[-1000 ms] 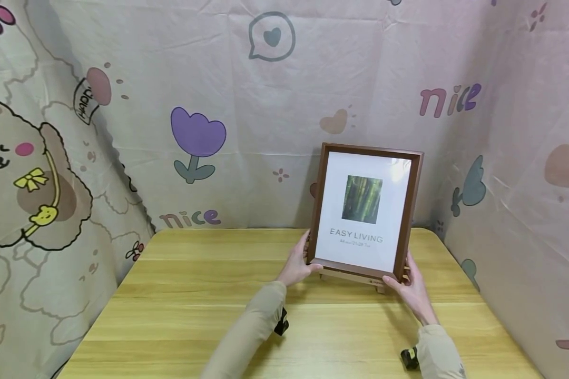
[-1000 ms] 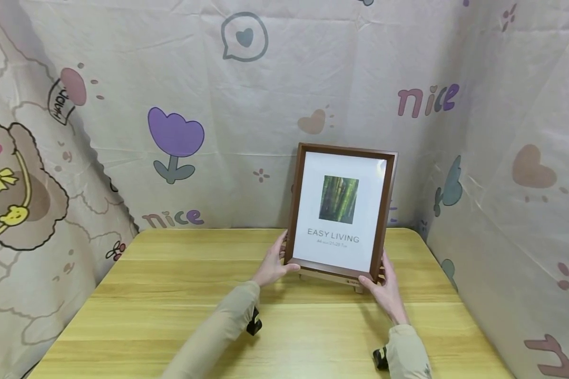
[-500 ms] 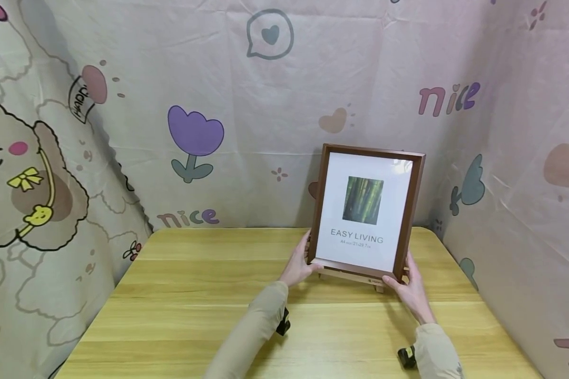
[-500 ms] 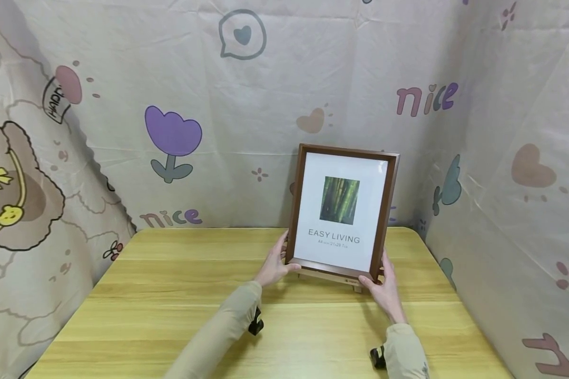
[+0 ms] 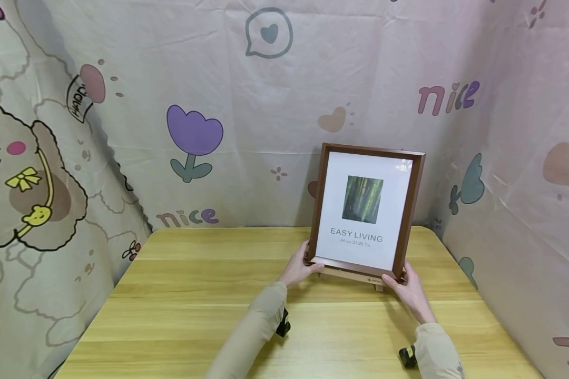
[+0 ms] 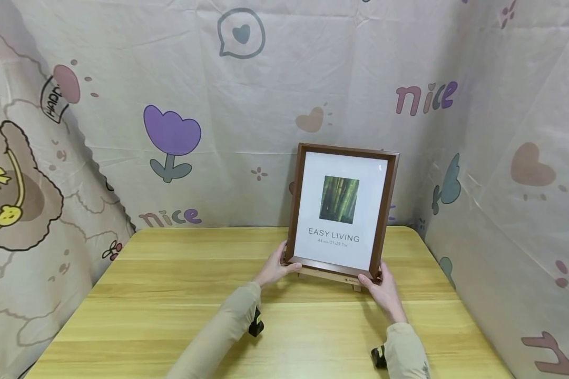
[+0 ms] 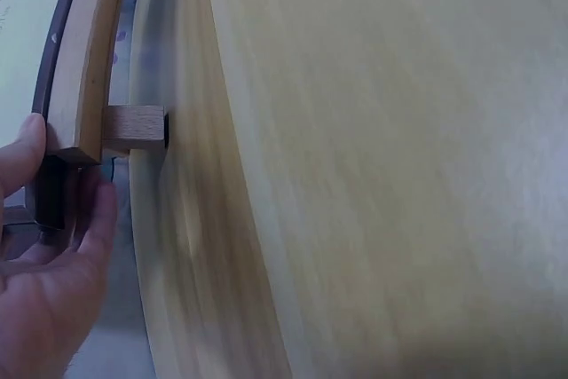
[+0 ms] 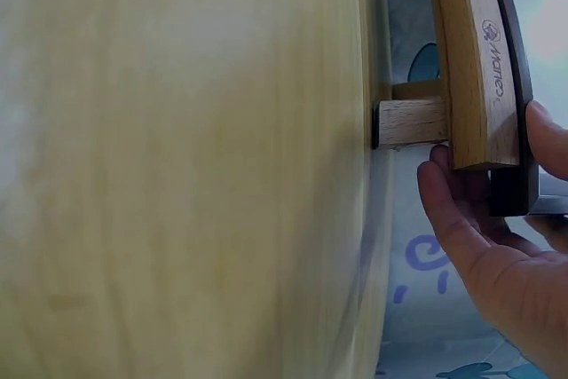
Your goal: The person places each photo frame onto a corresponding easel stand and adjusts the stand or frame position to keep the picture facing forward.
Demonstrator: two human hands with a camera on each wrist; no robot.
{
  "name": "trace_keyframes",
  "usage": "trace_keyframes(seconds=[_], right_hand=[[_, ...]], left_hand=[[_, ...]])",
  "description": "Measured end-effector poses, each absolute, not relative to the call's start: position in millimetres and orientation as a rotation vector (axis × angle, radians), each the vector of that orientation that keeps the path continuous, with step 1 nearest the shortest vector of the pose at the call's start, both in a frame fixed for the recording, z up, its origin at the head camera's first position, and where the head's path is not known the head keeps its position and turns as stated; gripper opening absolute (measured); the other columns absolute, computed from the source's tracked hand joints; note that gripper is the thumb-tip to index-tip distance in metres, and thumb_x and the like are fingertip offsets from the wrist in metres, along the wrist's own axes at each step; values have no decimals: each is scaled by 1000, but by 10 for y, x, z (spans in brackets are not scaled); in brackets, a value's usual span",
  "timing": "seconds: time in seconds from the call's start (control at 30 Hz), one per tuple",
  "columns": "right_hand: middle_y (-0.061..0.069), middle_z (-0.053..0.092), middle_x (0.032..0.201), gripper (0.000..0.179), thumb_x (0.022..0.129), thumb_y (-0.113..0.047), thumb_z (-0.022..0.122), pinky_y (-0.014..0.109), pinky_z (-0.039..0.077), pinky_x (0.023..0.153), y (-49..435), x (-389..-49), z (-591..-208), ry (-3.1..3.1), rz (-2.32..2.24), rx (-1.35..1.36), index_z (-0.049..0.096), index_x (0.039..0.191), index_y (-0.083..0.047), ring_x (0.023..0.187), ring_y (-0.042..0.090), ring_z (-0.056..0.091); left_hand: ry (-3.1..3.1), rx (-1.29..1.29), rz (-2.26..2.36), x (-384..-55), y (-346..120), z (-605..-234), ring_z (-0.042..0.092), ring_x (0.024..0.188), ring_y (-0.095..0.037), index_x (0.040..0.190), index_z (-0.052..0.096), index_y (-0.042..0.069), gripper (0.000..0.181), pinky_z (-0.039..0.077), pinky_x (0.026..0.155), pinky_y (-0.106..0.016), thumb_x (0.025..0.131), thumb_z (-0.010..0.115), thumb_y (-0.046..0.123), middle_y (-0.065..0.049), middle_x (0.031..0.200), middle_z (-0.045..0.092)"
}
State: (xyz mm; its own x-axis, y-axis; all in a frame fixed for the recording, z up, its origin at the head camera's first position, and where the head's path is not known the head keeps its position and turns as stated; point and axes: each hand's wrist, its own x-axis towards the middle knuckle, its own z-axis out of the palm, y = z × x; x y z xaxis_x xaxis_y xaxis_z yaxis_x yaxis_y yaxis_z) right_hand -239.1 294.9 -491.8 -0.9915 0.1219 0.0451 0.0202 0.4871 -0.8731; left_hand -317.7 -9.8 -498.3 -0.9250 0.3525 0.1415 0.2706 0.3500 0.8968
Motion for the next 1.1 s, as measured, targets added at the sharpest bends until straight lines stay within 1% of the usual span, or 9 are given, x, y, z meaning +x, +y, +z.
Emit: trace_keyframes(seconds=[0.1,0.17,0.33,0.43,0.5,0.67,0.77,1.0,1.1], right_hand=[[37,53,138,65,99,-15,64,9,46,82,2933,-2397,-4911,-2620,1562,-157,29,151,0,125,40,58],[38,54,138,64,99,-14,64,10,47,81,2928,-2401,-4909,-2616,1567,-168,30,151,-1,124,39,58],[37,52,140,64,99,-12,64,9,45,81,2924,-2422,-4920,-2620,1554,-182,29,151,-1,126,41,56],[38,50,142,65,99,-13,64,9,44,81,2917,-2430,-4922,-2624,1551,-189,28,151,-1,129,45,54],[38,49,142,65,99,-15,64,10,44,82,2913,-2430,-4918,-2624,1553,-194,28,151,0,130,46,54],[39,50,140,63,99,-14,64,13,46,84,2913,-2427,-4911,-2623,1538,-198,29,150,0,128,45,55],[38,51,140,64,98,-13,64,12,45,84,2910,-2431,-4911,-2616,1545,-200,29,150,0,128,44,55],[37,51,141,65,98,-12,66,10,43,83,2898,-2448,-4919,-2598,1569,-214,30,151,-2,128,41,54],[37,52,139,65,97,-12,66,11,44,83,2898,-2449,-4921,-2598,1560,-217,31,150,-2,127,40,55]], left_hand=[[2504,527,1632,-3165,-91,-4994,42,142,-47,159,22,7,85,36,118,-61,93,73,25,-28,159,35],[2503,506,1630,-3159,-81,-4992,37,144,-48,160,21,8,86,33,119,-63,94,72,26,-28,162,29],[2490,467,1632,-3141,-69,-4975,34,146,-49,161,19,10,86,30,120,-64,94,71,27,-27,164,25],[2483,455,1636,-3141,-66,-4979,34,147,-48,161,18,11,87,30,120,-64,94,71,26,-27,163,26],[2479,453,1647,-3146,-60,-4981,36,145,-47,161,19,11,87,30,120,-64,94,72,25,-27,161,30],[2490,473,1661,-3155,-49,-4984,44,140,-46,160,20,10,86,34,119,-62,93,73,23,-30,155,40],[2492,469,1659,-3152,-45,-4989,45,140,-46,160,20,10,86,34,119,-62,93,73,21,-29,155,41],[2508,451,1649,-3146,-38,-4989,42,141,-48,161,19,10,86,33,119,-64,93,72,21,-29,158,35],[2508,444,1648,-3148,-34,-5001,44,140,-47,161,19,11,86,34,118,-64,94,72,22,-29,156,38]])
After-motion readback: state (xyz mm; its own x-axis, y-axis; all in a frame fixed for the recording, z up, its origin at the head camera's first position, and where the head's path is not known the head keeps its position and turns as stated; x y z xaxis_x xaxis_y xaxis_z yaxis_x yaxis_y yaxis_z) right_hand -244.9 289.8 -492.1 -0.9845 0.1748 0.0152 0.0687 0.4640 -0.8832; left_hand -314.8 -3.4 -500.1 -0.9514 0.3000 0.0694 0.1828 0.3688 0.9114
